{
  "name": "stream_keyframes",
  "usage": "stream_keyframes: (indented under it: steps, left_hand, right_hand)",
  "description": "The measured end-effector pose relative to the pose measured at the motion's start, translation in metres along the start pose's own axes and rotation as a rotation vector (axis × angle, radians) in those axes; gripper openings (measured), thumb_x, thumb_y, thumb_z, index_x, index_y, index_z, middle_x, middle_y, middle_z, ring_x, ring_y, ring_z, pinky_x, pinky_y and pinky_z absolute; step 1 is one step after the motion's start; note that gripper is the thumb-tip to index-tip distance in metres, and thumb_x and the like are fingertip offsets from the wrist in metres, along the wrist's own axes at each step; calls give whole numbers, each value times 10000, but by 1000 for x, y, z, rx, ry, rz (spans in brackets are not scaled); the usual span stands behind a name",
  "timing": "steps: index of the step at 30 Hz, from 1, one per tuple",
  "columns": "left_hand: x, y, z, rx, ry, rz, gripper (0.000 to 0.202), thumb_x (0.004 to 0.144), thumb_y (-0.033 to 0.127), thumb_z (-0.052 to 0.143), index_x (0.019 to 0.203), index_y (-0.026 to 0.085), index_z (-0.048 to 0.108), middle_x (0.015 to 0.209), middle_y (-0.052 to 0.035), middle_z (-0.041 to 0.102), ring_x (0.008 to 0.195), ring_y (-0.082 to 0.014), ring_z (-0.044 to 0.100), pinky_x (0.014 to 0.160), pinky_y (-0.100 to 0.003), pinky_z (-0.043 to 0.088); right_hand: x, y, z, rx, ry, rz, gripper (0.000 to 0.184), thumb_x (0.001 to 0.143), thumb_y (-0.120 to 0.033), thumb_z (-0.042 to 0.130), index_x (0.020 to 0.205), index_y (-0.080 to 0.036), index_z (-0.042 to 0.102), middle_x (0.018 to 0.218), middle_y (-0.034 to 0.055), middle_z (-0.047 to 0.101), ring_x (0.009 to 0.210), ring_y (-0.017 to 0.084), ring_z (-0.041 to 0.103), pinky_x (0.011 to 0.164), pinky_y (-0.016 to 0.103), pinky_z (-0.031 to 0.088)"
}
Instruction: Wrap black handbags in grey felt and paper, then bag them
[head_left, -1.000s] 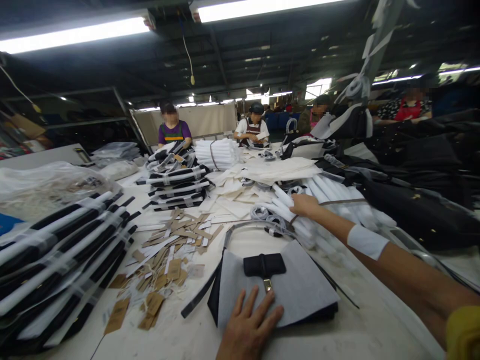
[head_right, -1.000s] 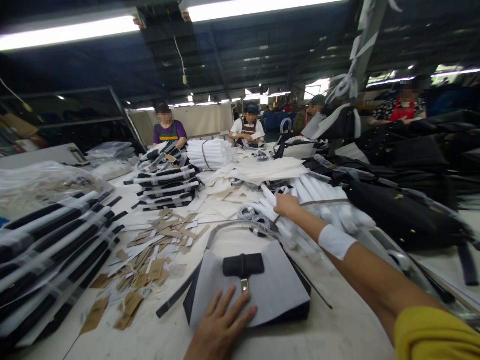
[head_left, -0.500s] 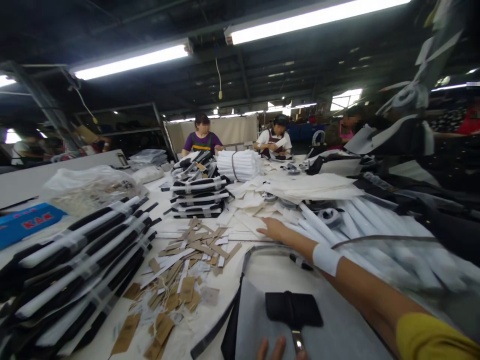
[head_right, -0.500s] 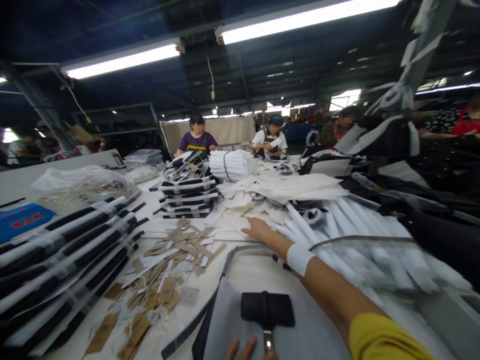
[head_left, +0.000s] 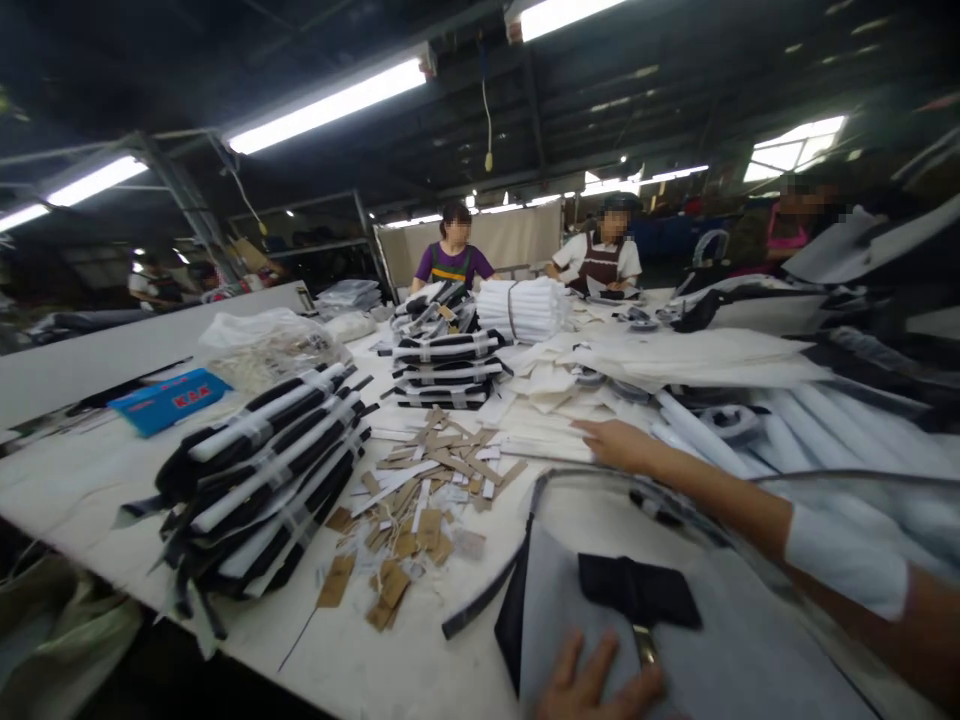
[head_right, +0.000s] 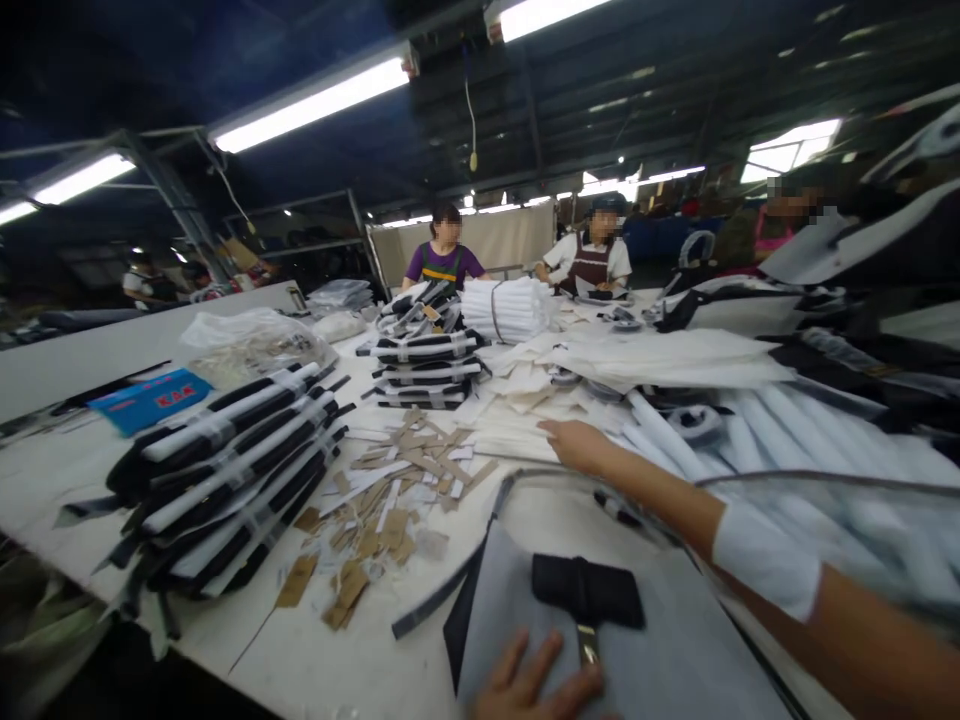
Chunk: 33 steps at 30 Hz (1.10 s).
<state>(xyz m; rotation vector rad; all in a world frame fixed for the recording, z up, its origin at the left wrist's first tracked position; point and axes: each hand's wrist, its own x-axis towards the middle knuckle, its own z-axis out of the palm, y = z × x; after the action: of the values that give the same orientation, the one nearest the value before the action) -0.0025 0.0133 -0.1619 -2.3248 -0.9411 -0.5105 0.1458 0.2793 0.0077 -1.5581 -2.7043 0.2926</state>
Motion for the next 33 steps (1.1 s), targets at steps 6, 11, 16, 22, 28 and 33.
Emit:
stream_keyframes:
  steps: [6, 11, 16, 22, 28, 33]
  left_hand:
    - [13, -10, -32, -369, -253, -60, 552, 1008, 226, 424, 1520, 386, 293, 1632, 78, 208, 1461, -294, 300, 1157, -516, 313]
    - [14, -8, -38, -551, -338, -141, 610, 978, 164, 465, 1515, 404, 304, 1554, 65, 404, 1351, -249, 462, 1093, -424, 425]
    - [21, -8, -48, -611, -364, -161, 632, 956, 129, 485, 1521, 362, 324, 1404, 10, 586, 1167, -218, 611, 1035, -377, 492]
    - [23, -8, -53, -630, -390, -164, 636, 940, 105, 492, 1502, 368, 353, 1364, 19, 619, 1139, -210, 636, 1017, -389, 519]
    - [16, -9, -47, -588, -238, -128, 616, 914, 105, 506, 1491, 289, 398, 1335, -51, 637, 1238, -250, 588, 1043, -420, 502]
    - [11, -12, -63, -656, -113, -102, 430, 944, 125, 490, 1370, 167, 529, 1236, -92, 691, 1105, -212, 664, 956, -355, 559]
  right_hand:
    - [-139, 1, -10, 199, -4, -302, 526, 981, -164, 370, 1492, -286, 409, 1529, -23, 451, 1395, 168, 421, 1154, 347, 321]
    - [-223, -2, 42, 22, 45, -476, 667, 901, -36, 420, 1502, -323, 386, 1532, 44, 448, 1374, 239, 450, 1107, 459, 394]
    - [-248, 10, 96, -163, 128, -478, 778, 843, -8, 485, 1514, -374, 340, 1558, 35, 406, 1408, 314, 392, 1084, 557, 383]
    - [-250, 15, 112, -180, 168, -522, 818, 849, -11, 455, 1555, -357, 228, 1602, 13, 321, 1451, 302, 319, 1137, 556, 296]
    - [-252, 16, 115, -159, 211, -548, 768, 879, -47, 464, 1547, -361, 252, 1586, 14, 358, 1460, 279, 305, 1151, 537, 272]
    - [-253, 17, 117, -127, 181, -535, 773, 865, -29, 465, 1537, -365, 282, 1581, 13, 366, 1441, 293, 339, 1144, 551, 276]
